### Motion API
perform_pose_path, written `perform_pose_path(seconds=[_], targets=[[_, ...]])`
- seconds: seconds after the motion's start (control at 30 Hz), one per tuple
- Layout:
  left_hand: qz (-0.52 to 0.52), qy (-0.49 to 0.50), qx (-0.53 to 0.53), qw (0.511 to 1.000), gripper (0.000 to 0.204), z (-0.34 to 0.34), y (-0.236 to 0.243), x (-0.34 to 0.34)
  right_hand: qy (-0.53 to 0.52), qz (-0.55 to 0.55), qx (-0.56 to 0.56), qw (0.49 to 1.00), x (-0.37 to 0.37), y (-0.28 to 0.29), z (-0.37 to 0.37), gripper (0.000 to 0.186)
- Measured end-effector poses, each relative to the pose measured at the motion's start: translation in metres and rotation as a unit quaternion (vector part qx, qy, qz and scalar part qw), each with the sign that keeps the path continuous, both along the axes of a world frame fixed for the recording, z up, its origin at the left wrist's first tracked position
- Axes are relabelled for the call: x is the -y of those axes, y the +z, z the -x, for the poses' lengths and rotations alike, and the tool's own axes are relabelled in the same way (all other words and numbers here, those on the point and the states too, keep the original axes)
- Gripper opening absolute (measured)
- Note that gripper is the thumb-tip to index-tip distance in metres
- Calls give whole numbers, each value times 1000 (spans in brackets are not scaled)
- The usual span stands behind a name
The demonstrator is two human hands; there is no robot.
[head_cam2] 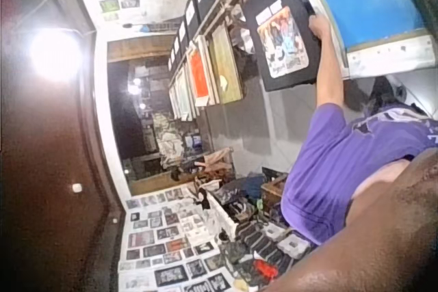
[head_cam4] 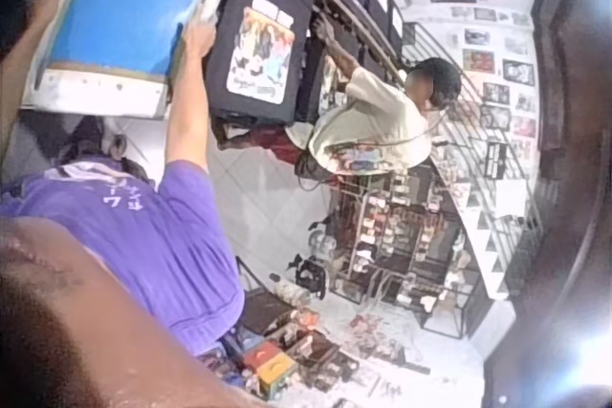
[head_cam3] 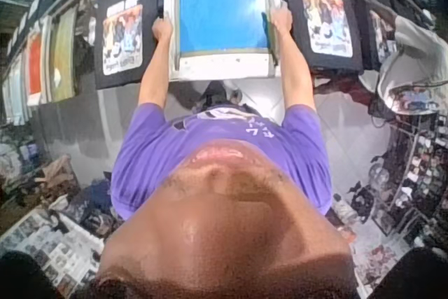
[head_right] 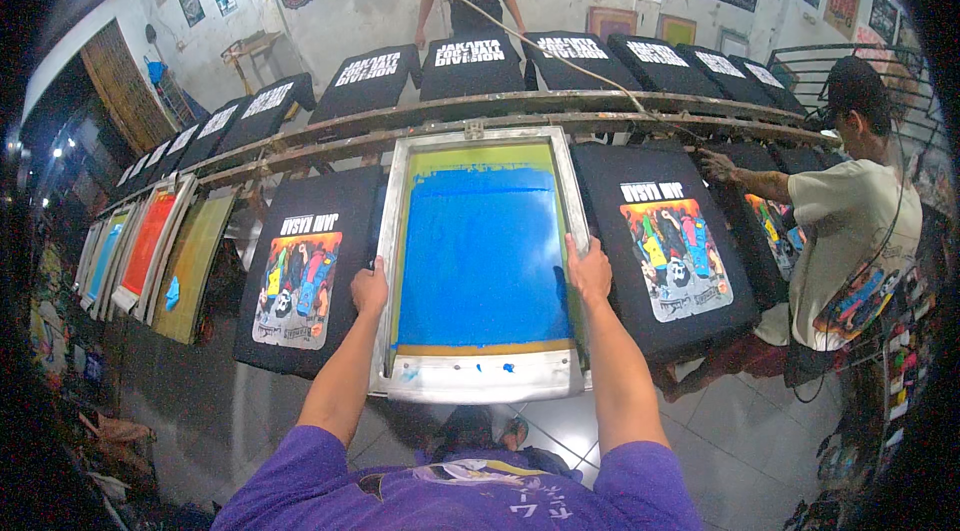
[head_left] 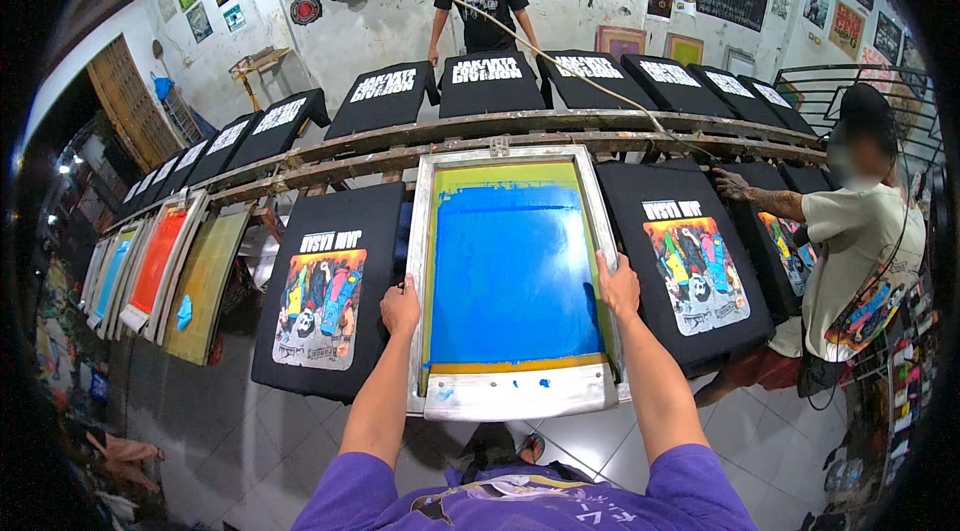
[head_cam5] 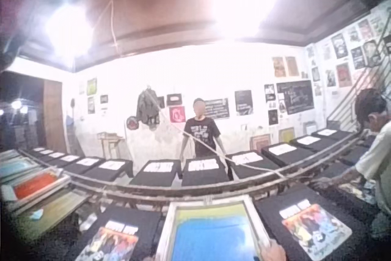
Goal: The person uses a squeegee to spread blue ink across a screen printing frame, pressing it onto a black t-shirt. The person repeatedly lifts the frame and moves it to the next t-shirt in a row to continue the printing process.
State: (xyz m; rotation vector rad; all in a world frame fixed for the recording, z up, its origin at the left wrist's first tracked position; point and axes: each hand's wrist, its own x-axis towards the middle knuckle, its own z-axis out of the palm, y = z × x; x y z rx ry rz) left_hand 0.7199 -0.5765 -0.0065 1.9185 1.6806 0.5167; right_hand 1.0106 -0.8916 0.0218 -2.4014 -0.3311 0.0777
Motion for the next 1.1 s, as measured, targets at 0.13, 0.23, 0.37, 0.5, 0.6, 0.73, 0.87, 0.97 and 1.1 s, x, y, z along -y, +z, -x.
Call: perform_pose_path(seconds=[0.13,0.23,0.37,0.5,0.6,0.73,0.87,0.97,1.1], targets=[[-10,-2,3,1000,65,3,-1,0,10,-6,-7,1000,0,-3,1,88],[-25,-3,3,1000,65,4,-4,-1,9,-5,-12,1000,0,-4,-1,89],[-35,1,-10,999,66,-2,-4,3,1,-3,-14,1000,4,-5,-2,90],[-62,-36,-40,997,70,11,-22,-18,12,-3,-29,999,-3,-1,-1,87],[-53,-33,-17,998,71,1,-22,-10,-6,-7,-17,1000,4,-6,-4,84],[-65,-26,-16,997,71,1,-15,-4,7,-12,-27,1000,3,-3,-3,85],[-68,-19,-11,997,70,3,-17,-10,1,-21,-20,1000,2,-5,-1,85],[-73,-24,-3,997,69,2,-12,-4,-1,-14,-34,999,3,-2,-1,85],[-82,-18,8,996,69,5,-15,-6,-8,-8,-29,1000,-1,2,1,85]])
